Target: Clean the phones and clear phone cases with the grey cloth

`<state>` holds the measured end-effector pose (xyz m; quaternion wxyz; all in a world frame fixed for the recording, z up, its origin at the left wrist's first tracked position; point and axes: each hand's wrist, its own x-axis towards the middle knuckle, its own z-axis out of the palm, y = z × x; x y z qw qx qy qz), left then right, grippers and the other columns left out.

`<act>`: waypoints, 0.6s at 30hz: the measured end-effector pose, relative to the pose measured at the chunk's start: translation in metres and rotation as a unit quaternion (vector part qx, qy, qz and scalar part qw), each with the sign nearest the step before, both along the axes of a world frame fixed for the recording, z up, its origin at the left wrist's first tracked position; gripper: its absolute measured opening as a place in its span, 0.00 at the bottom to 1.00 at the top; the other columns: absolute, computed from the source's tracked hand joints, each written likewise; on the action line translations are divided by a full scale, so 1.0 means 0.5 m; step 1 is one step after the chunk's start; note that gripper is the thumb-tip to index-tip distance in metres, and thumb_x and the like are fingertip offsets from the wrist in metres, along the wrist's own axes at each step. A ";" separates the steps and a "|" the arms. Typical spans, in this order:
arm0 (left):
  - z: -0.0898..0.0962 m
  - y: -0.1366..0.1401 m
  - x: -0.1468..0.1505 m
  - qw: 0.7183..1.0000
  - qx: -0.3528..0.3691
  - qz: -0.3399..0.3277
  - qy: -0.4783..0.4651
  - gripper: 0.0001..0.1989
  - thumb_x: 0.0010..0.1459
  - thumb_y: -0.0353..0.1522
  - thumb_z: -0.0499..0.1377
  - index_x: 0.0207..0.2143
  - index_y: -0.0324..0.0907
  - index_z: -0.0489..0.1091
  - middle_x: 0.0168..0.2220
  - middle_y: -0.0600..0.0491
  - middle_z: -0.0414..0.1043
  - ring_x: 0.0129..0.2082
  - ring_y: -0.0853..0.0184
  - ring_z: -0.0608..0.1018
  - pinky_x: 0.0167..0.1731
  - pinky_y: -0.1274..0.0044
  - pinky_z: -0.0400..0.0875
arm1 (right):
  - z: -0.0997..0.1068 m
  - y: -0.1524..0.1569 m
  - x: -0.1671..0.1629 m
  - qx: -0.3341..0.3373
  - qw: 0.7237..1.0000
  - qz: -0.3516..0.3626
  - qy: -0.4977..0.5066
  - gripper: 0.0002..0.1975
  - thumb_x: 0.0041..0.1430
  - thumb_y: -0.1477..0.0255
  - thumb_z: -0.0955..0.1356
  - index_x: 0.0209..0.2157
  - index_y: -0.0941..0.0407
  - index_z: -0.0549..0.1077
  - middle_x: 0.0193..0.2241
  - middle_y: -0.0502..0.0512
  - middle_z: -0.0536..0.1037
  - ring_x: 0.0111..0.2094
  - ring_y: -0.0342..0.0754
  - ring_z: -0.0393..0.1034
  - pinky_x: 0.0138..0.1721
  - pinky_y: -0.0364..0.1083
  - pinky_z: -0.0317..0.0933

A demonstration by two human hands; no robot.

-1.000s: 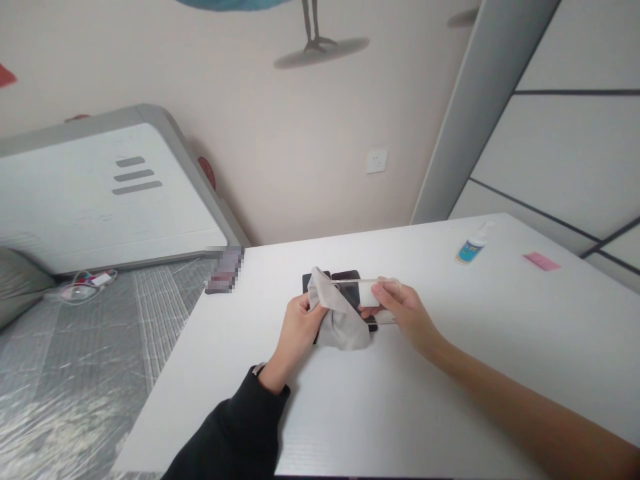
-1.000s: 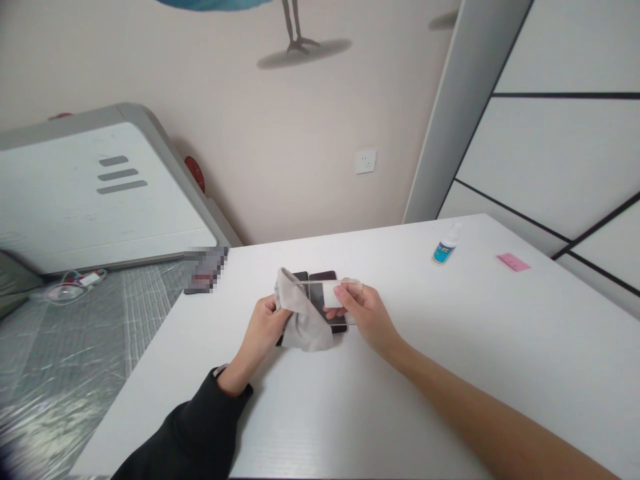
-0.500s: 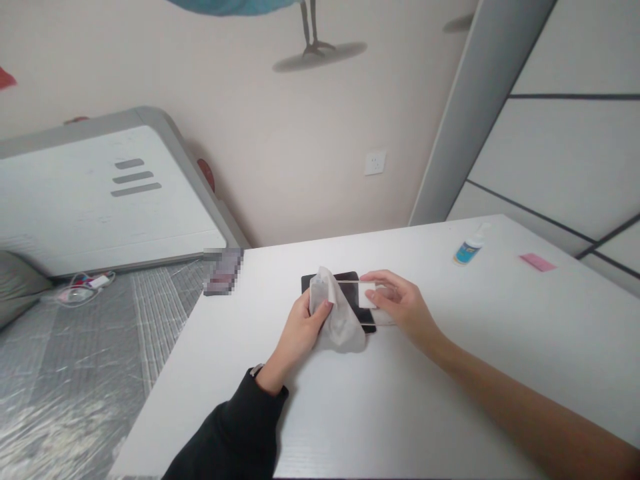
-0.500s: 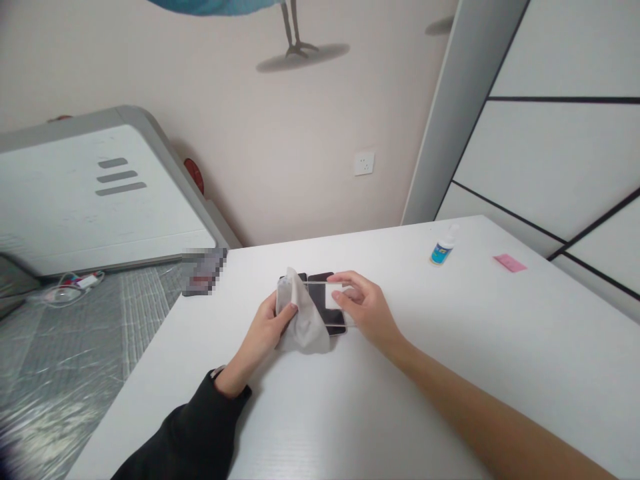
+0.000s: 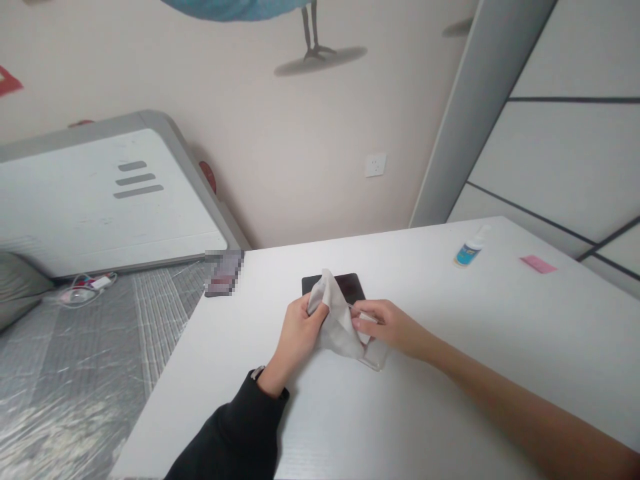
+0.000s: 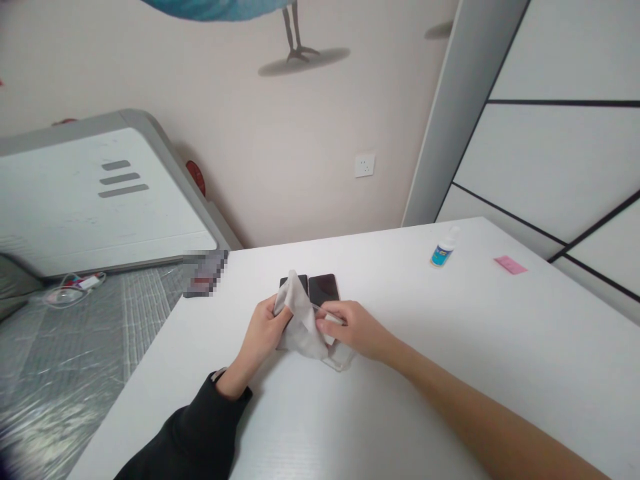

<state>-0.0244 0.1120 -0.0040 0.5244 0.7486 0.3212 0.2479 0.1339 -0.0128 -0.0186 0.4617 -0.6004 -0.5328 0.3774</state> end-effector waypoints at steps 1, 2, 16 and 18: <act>0.001 0.000 0.000 1.000 0.000 0.000 -0.003 0.15 0.54 0.42 0.58 0.22 0.41 0.64 0.20 0.58 0.63 0.22 0.70 0.62 0.22 0.79 0.56 | -0.001 0.000 -0.002 -0.003 1.000 0.000 -0.005 0.12 0.61 0.62 0.66 0.29 0.56 0.74 0.25 0.50 0.75 0.27 0.46 0.68 0.30 0.44 0.61; 0.002 0.001 -0.001 1.000 0.002 0.010 -0.008 0.15 0.54 0.42 0.58 0.22 0.41 0.64 0.20 0.58 0.63 0.23 0.70 0.63 0.23 0.79 0.57 | -0.002 0.001 -0.003 -0.004 1.000 -0.008 -0.008 0.13 0.62 0.61 0.66 0.29 0.56 0.74 0.25 0.51 0.76 0.27 0.47 0.69 0.30 0.44 0.61; -0.013 -0.003 0.008 0.997 -0.058 -0.011 -0.048 0.18 0.55 0.46 0.61 0.35 0.39 0.73 0.35 0.49 0.79 0.35 0.61 0.76 0.38 0.74 0.70 | -0.004 -0.006 -0.019 0.079 0.986 -0.145 -0.032 0.19 0.65 0.58 0.65 0.25 0.55 0.70 0.22 0.48 0.69 0.26 0.45 0.61 0.28 0.44 0.55; -0.014 -0.002 0.007 0.998 -0.054 -0.004 -0.044 0.18 0.56 0.46 0.60 0.36 0.39 0.73 0.36 0.49 0.79 0.37 0.60 0.77 0.40 0.73 0.70 | -0.005 -0.006 -0.022 0.082 0.985 -0.146 -0.033 0.19 0.66 0.58 0.64 0.27 0.55 0.72 0.24 0.49 0.72 0.27 0.46 0.63 0.29 0.44 0.57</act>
